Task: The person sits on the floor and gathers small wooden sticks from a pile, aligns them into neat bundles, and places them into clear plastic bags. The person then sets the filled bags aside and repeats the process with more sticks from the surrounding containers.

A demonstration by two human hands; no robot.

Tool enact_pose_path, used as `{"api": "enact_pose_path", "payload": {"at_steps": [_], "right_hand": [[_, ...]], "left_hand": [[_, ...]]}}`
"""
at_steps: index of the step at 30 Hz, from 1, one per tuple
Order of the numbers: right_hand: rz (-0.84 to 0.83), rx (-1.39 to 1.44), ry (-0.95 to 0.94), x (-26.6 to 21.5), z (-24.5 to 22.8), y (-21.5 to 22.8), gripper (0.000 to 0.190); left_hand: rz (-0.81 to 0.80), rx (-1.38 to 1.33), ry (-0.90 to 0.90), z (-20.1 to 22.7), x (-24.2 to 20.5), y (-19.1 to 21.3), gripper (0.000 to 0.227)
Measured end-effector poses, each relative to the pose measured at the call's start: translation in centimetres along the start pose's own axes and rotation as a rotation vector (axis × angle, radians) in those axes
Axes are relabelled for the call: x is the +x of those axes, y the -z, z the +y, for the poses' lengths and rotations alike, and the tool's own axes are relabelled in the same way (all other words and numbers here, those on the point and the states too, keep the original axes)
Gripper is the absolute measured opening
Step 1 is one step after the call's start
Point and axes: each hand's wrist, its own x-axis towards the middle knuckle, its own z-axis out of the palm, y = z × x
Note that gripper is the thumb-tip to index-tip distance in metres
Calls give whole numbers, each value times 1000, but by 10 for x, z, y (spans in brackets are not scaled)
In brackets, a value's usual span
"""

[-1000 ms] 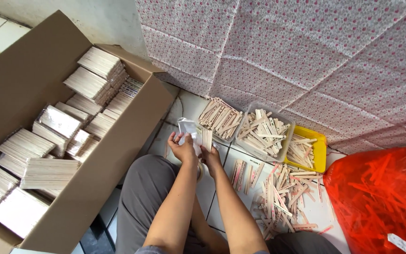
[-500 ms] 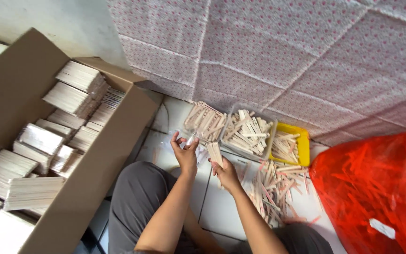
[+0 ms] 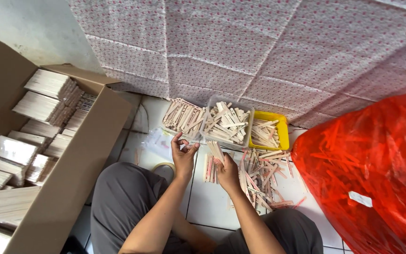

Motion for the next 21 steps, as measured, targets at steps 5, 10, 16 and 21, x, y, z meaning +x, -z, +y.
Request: {"api": "enact_pose_path", "payload": {"at_steps": [5,10,16,21], "right_hand": [[33,-55,17,-9,12,7,18],[24,-52,42,-27,15,-4,16],[-244,599,-316,-37,-12,8,11],[-386,834,-398,-29,-16,25,8]], "left_hand": [[-91,-112,9,-29,0,1,68],[-106,-179,54,-43,-13,-6,60],[-247,-133,60,-16,-32,-15,73],[-531,2,24,17,-47,-16,106]]}}
